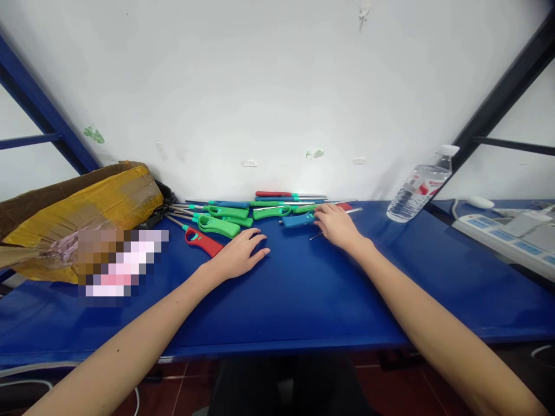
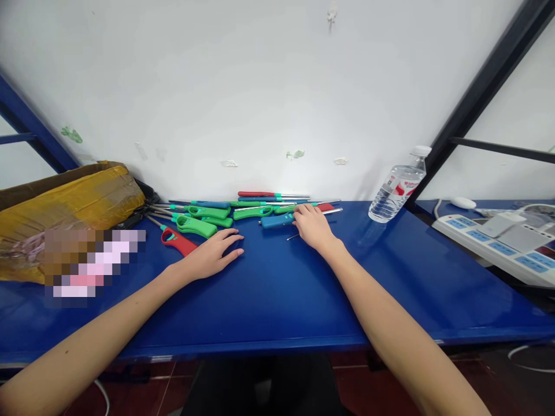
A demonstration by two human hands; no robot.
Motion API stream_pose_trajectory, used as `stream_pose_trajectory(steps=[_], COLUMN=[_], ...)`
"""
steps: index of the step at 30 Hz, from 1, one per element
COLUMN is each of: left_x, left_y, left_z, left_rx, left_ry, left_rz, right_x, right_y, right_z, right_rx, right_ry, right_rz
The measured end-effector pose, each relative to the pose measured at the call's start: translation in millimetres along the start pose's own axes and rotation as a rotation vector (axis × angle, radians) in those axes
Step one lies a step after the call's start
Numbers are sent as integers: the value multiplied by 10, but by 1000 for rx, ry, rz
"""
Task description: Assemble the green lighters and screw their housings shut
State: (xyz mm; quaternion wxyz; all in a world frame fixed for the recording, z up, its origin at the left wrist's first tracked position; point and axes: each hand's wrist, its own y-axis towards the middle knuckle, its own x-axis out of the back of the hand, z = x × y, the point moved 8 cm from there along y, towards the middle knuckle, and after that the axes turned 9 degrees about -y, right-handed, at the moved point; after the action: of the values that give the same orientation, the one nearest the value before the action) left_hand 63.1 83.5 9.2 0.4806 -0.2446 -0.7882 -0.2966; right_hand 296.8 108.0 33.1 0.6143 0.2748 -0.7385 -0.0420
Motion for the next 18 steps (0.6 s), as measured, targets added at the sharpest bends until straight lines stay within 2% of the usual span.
stream_pose_trajectory(steps=[4,7,9,11,14,16,18], left_x=[17,95,176,227,225,246,288], left_y=[-6,16,51,88,110,103,84], left_z=[1,-14,20,135,290,303,237], left_rx=[-5,-21,3,100,239,263,239], left_ry=[-34,-144,-306,-557,-877,-897,-793], left_rz=[-13,-75,-149,-216,-257,-258,-233], right_x=[234,477,612,700,688,613,556], right_y=[-3,-30,-67,-133,-256,-305,-324], right_z=[-28,102,336,654,1120,1308,1378], right_rx=[-4,42,146,291,501,571,586], right_ry=[40,93,142,165,144,143,156], right_rz=[-116,-228,-275,-312,-312,-270,-243])
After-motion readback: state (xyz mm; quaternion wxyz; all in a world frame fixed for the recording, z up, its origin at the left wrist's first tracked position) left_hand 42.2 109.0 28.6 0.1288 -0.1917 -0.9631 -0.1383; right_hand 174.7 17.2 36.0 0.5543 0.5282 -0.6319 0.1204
